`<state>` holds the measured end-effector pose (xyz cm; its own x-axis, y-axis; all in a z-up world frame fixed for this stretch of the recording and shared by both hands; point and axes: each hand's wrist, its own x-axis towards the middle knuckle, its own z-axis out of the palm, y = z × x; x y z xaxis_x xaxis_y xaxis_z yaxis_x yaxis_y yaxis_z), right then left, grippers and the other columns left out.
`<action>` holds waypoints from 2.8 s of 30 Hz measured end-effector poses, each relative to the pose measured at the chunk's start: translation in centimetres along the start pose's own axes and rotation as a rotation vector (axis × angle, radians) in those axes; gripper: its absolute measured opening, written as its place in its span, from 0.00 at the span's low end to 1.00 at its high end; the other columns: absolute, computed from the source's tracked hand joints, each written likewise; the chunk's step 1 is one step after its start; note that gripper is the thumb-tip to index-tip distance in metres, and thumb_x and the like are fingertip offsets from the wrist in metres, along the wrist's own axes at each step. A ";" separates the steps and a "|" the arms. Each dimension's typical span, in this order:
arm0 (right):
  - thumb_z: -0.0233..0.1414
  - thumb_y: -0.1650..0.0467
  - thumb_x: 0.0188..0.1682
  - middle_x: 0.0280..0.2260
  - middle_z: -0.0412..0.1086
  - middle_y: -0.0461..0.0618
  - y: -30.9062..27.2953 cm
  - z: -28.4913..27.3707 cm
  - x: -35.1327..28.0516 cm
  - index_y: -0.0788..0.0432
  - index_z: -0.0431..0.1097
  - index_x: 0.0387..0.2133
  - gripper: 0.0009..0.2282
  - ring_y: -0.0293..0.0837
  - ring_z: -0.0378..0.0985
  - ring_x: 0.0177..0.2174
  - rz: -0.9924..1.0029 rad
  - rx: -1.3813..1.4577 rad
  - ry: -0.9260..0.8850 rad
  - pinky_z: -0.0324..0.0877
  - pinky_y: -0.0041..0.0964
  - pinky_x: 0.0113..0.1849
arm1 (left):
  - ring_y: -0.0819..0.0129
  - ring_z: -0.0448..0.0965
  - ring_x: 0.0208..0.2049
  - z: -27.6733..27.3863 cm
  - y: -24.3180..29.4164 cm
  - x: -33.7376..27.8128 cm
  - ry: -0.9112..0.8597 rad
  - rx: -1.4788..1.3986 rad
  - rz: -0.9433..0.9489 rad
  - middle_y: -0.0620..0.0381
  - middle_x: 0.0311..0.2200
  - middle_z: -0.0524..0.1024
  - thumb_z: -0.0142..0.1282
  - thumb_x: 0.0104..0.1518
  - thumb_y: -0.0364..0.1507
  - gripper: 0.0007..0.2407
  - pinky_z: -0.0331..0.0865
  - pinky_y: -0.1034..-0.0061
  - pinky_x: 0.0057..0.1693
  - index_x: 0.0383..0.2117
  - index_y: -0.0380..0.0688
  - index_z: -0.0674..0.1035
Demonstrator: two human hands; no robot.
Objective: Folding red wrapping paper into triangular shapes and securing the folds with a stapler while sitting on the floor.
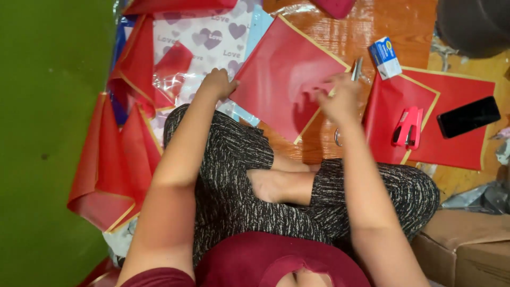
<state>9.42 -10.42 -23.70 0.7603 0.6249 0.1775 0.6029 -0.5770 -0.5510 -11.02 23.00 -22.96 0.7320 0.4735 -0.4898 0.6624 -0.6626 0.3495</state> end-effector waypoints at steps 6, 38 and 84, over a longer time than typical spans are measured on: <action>0.63 0.62 0.43 0.50 0.62 0.53 -3.4 4.4 -1.3 0.51 0.71 0.50 0.20 0.63 0.64 0.53 0.038 -0.108 -0.451 0.67 0.61 0.50 | 0.39 0.80 0.46 4.8 -2.9 4.0 0.006 -0.079 -0.039 0.43 0.37 0.76 0.68 0.44 0.34 0.16 0.74 0.52 0.52 0.37 0.40 0.80; 0.65 0.64 0.39 0.48 0.55 0.49 -2.5 7.0 -0.5 0.53 0.69 0.45 0.21 0.58 0.55 0.55 -0.043 -0.057 -0.436 0.59 0.53 0.54 | 0.38 0.81 0.45 -0.5 0.7 -0.6 -0.034 -0.059 -0.010 0.33 0.37 0.81 0.51 0.63 0.32 0.13 0.75 0.49 0.50 0.40 0.34 0.84; 0.49 0.63 0.60 0.20 0.69 0.46 -7.5 4.9 2.1 0.58 0.74 0.30 0.13 0.34 0.59 0.14 0.555 0.314 -0.573 0.63 0.28 0.21 | 0.52 0.43 0.71 4.2 8.8 9.1 0.236 0.077 0.709 0.48 0.68 0.58 0.51 0.63 0.34 0.22 0.48 0.43 0.69 0.61 0.33 0.71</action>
<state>5.29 -2.24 -23.26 0.6350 0.5132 -0.5774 0.0207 -0.7584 -0.6514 0.82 19.06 -27.76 0.9995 0.0240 0.0190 0.0127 -0.8896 0.4565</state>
